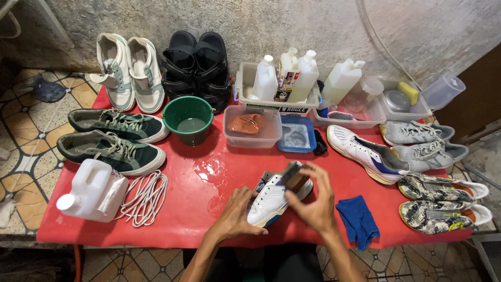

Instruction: The person is cleaning the exterior of a white sneaker using a brush and a blue cloth at a workstation.

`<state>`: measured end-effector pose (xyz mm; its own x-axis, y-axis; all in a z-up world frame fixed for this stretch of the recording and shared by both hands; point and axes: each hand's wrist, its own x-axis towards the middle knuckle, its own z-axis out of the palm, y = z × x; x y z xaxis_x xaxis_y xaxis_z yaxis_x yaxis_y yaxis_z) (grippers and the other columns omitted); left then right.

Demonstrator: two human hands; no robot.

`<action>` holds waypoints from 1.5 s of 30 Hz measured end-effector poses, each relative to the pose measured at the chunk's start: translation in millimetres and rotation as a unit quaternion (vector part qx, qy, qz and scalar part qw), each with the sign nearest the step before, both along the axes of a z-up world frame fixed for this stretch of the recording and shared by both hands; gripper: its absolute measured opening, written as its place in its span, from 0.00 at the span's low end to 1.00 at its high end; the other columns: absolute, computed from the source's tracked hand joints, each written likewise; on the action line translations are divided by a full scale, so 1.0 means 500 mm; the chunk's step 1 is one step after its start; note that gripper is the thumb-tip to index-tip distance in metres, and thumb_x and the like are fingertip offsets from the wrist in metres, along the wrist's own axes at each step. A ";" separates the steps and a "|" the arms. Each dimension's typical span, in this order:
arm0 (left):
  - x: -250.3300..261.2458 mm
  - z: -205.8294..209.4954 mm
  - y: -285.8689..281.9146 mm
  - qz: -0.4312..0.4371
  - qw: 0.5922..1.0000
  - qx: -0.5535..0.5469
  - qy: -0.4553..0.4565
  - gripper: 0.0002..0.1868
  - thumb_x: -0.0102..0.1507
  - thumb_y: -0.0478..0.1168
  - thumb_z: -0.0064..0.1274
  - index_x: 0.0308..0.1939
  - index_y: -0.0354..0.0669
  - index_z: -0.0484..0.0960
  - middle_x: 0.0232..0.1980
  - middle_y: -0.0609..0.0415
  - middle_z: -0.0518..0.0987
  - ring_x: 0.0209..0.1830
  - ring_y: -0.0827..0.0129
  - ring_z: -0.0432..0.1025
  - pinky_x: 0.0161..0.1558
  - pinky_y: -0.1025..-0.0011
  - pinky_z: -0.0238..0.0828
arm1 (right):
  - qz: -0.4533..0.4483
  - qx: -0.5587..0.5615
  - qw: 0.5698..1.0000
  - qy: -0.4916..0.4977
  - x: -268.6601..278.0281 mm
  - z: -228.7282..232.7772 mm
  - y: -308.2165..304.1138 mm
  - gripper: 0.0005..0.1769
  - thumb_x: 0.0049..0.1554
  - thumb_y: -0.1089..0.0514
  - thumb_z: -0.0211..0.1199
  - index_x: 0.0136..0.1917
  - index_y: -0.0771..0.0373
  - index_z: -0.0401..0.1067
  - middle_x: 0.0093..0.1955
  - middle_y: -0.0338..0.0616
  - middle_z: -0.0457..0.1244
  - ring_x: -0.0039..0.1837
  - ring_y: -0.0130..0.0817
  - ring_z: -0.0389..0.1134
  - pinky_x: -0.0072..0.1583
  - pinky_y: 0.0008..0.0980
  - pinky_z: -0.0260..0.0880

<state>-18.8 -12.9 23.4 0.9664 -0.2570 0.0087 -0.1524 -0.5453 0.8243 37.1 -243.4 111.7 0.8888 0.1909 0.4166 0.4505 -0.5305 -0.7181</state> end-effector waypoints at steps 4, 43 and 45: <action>-0.011 -0.036 -0.020 -0.008 1.000 0.004 -0.022 0.50 0.42 0.63 0.70 0.63 0.54 0.69 0.58 0.53 0.70 0.61 0.56 0.60 0.63 0.52 0.56 | -0.016 -0.024 0.999 -0.034 -0.085 -0.025 -0.004 0.32 0.44 0.47 0.75 0.60 0.56 0.72 0.70 0.54 0.60 0.73 0.48 0.62 0.69 0.46 0.65; -0.044 -0.052 -0.062 0.071 0.992 -0.027 -0.105 0.46 0.39 0.51 0.71 0.59 0.43 0.73 0.50 0.46 0.79 0.52 0.52 0.67 0.50 0.57 0.60 | -0.120 0.035 0.991 -0.053 -0.120 -0.169 0.027 0.32 0.36 0.47 0.85 0.55 0.48 0.80 0.64 0.48 0.61 0.66 0.56 0.68 0.67 0.53 0.65; -0.048 -0.052 -0.062 0.062 0.993 -0.034 -0.095 0.49 0.37 0.56 0.71 0.60 0.44 0.73 0.52 0.48 0.79 0.54 0.54 0.67 0.51 0.59 0.60 | -0.245 0.039 0.967 -0.054 -0.110 -0.164 0.020 0.34 0.41 0.42 0.84 0.59 0.49 0.77 0.66 0.46 0.59 0.66 0.52 0.66 0.69 0.48 0.62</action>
